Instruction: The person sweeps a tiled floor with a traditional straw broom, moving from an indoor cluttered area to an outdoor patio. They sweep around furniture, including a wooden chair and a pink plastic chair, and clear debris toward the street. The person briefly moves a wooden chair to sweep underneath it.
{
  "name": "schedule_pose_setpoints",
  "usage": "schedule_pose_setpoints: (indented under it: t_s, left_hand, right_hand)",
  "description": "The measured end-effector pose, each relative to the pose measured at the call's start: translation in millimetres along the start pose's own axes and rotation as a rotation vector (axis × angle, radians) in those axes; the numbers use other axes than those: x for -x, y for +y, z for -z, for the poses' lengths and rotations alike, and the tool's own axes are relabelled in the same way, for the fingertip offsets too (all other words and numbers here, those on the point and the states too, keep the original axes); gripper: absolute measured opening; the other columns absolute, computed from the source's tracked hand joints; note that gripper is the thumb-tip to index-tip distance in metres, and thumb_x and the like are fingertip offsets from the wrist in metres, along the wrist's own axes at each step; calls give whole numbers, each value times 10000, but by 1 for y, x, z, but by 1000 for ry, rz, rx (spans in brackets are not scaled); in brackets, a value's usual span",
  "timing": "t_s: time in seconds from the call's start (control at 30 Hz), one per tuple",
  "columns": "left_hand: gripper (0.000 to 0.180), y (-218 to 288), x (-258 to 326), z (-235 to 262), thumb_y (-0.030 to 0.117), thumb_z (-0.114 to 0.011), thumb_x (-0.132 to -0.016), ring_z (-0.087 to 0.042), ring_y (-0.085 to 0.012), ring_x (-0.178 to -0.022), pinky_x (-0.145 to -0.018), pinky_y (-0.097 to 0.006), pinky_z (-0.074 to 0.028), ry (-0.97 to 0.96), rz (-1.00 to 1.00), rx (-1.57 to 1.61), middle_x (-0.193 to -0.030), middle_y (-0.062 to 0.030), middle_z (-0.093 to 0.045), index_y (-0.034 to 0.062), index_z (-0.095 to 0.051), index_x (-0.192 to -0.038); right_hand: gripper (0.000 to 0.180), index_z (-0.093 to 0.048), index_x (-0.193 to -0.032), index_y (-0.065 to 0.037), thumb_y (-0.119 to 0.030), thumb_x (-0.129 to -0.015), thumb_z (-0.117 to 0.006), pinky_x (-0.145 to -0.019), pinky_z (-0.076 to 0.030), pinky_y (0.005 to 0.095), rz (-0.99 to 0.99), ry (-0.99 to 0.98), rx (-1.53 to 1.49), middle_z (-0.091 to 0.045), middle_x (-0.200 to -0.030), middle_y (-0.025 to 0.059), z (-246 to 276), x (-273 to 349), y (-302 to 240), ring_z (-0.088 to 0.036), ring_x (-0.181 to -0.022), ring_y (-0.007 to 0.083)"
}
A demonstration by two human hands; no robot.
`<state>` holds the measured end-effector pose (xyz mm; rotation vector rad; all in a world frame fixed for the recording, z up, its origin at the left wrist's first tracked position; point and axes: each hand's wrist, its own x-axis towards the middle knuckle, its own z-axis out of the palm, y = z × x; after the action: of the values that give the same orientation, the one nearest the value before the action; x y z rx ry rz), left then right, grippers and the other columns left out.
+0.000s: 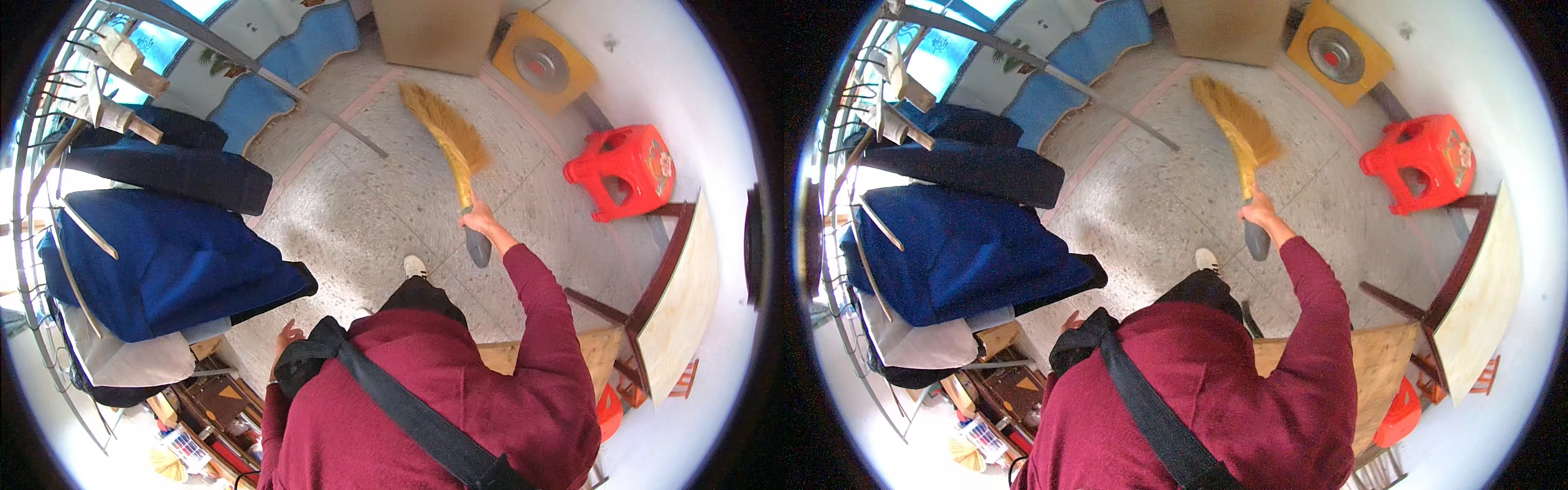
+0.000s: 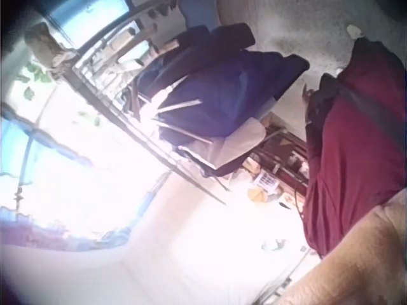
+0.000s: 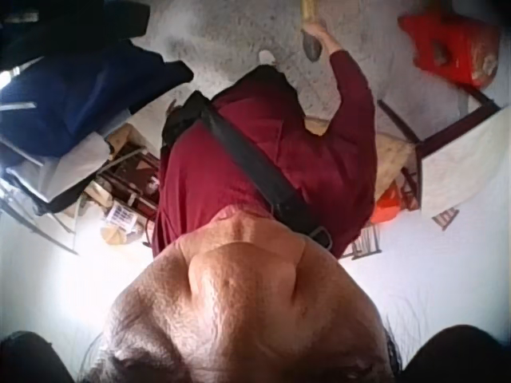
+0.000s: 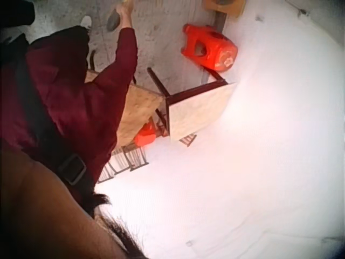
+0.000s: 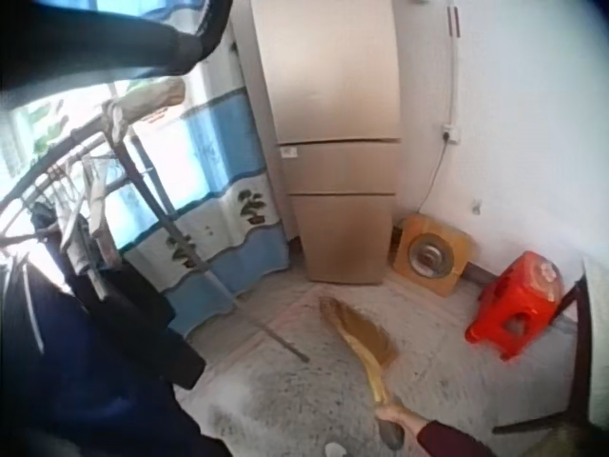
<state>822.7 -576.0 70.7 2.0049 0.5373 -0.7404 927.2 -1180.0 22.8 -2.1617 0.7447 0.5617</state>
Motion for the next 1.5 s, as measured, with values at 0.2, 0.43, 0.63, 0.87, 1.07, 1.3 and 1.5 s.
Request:
schedule_pose_setpoints:
  t_s: [0.2,0.43,0.63,0.87,1.07,1.3,1.5]
  left_hand:
    - [616,-24,44,6,30,-593,-732,-567,-149,-712,-632,-257,-472,-20,99,265,-831,-72,-552,-30,-290,-1266]
    - [565,-46,86,2,198,-594,-796,-561,-147,-745,-642,-269,-467,62,129,323,-879,-78,-546,35,-325,-1266]
    - [533,-67,97,-20,144,-583,-792,-537,-174,-843,-740,-293,-451,101,81,299,-956,-110,-523,78,-343,-1263]
    - [536,-103,63,-20,119,-580,-787,-519,-189,-926,-800,-311,-432,52,-38,223,-1036,-132,-504,78,-338,-1262]
    - [524,-135,51,-23,207,-571,-812,-533,-187,-898,-770,-299,-436,31,49,475,-1039,-133,-517,73,-339,-1263]
    - [507,-108,98,-28,230,-562,-818,-541,-187,-867,-744,-303,-445,227,72,290,-1035,-146,-519,65,-361,-1253]
    - [530,-187,150,-48,206,-589,-794,-541,-184,-856,-745,-299,-444,326,102,610,-1000,-138,-528,76,-363,-1256]
  right_hand:
    - [941,-220,-1307,-45,-119,-484,-670,-754,-453,352,137,25,166,-570,-959,224,23,-99,-60,-556,-908,335]
    - [891,-256,-1282,-36,-119,-490,-656,-777,-439,390,84,-52,296,-518,-1057,245,-26,-124,-37,-514,-989,332]
    - [934,-137,-1319,-80,-103,-536,-645,-771,-442,377,71,-196,138,-529,-989,248,-68,12,53,-532,-935,342]
    - [879,-242,-1307,-66,-110,-543,-673,-848,-389,303,-39,-491,201,-528,-1059,189,-32,164,32,-512,-982,293]
    - [844,-289,-1302,-94,-137,-544,-657,-793,-405,281,242,-564,42,-552,-973,120,-25,151,-34,-520,-889,204]
    - [840,-287,-1291,-35,-138,-550,-668,-775,-420,294,377,-441,5,-551,-1027,160,-104,39,-165,-534,-922,209]
    - [741,-427,-1144,24,-202,-488,-688,-659,-456,302,396,-419,195,-601,-821,153,-184,-67,-228,-579,-741,227]
